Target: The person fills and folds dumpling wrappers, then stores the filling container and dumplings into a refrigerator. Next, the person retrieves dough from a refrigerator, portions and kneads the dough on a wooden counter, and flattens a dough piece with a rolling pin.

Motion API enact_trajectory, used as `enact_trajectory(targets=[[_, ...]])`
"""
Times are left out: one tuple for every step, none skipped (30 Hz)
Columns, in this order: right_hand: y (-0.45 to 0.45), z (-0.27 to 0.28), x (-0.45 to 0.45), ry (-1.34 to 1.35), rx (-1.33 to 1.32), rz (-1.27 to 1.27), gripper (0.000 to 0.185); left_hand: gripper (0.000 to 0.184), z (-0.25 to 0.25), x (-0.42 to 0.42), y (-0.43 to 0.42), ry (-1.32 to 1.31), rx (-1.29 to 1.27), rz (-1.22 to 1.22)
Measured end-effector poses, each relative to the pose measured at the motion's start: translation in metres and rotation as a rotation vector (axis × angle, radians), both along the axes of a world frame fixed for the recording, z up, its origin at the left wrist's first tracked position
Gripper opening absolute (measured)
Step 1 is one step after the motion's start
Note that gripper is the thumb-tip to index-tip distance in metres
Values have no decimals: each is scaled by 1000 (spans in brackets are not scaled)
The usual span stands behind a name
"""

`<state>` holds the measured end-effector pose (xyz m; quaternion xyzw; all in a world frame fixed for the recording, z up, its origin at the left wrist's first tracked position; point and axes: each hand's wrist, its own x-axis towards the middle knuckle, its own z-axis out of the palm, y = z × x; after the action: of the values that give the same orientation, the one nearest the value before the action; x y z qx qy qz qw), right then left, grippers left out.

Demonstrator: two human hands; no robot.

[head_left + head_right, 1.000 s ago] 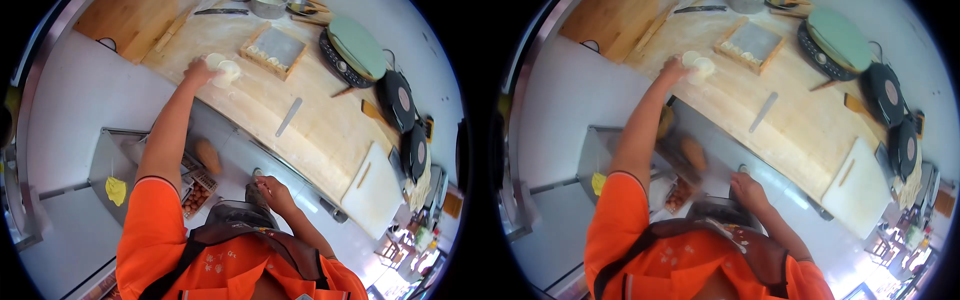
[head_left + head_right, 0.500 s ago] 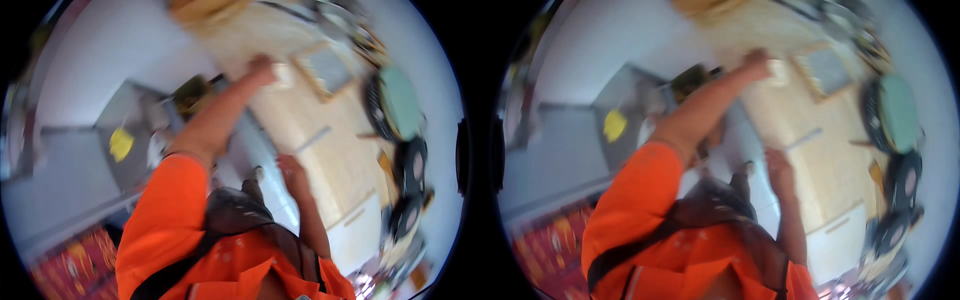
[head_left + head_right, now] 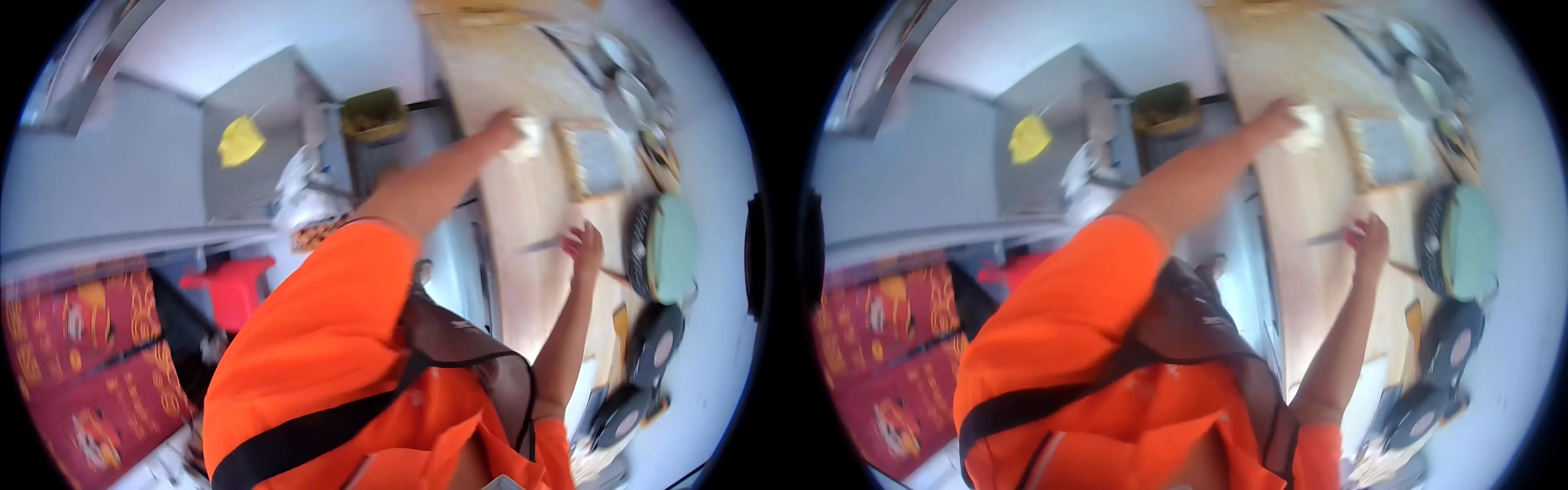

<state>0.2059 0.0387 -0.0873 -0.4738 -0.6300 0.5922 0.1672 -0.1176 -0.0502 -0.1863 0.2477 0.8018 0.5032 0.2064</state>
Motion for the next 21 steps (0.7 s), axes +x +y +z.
enact_trajectory(targets=[[34, -39, 7, 91, -51, 24, 56, 47, 33, 10, -29, -234, 97, 12], [52, -50, -3, 34, -24, 6, 58, 47, 34, 3, -36, -335, 167, 25], [47, -26, -28, -49, -28, -49, 57, 47, 35, -3, -43, -435, 236, 43], [63, -36, -38, -29, -55, -11, 57, 50, 37, -11, -54, -637, 399, 20], [74, -31, -52, -75, -7, -25, 56, 52, 38, -30, -64, -573, 294, -39], [76, -30, -65, -128, 26, -17, 54, 52, 78, -24, -77, -540, 212, -20], [71, -25, -72, -164, 56, -68, 52, 51, 88, -34, -86, -595, 324, -124], [65, -13, -81, -202, 86, -111, 49, 50, 101, -43, -86, -587, 307, -133], [64, -8, -86, -243, 116, -152, 47, 50, 113, -52, -84, -581, 292, -139], [70, -16, -90, -305, 145, -148, 43, 49, 127, -59, -78, -575, 278, -148], [76, -26, -92, -371, 177, -142, 39, 47, 144, -60, -67, -575, 295, -145], [83, -34, -92, -439, 208, -136, 36, 48, 155, -61, -51, -578, 291, -197], [81, -28, -92, -470, 228, -119, 34, 48, 164, -63, -32, -581, 287, -249], [72, -12, -94, -499, 248, -102, 33, 49, 168, -63, -13, -581, 283, -301], [63, -4, -98, -533, 267, -81, 33, 51, 165, -62, 8, -549, 272, -383], [58, -9, -101, -549, 328, -91, 33, 53, 160, -58, 33, -517, 261, -463], [55, -17, -105, -564, 392, -97, 33, 56, 159, -51, 57, -480, 253, -540], [52, -23, -112, -575, 456, -101, 33, 53, 160, -44, 76, -362, 135, -597], [40, -19, -131, -569, 425, -103, 33, 50, 139, -52, 92, -217, 81, -620], [34, -14, -145, -556, 393, -106, 34, 48, 115, -57, 110, -64, 27, -641], [31, -10, -159, -540, 364, -109, 34, 45, 110, -63, 117, 59, -63, -664]])
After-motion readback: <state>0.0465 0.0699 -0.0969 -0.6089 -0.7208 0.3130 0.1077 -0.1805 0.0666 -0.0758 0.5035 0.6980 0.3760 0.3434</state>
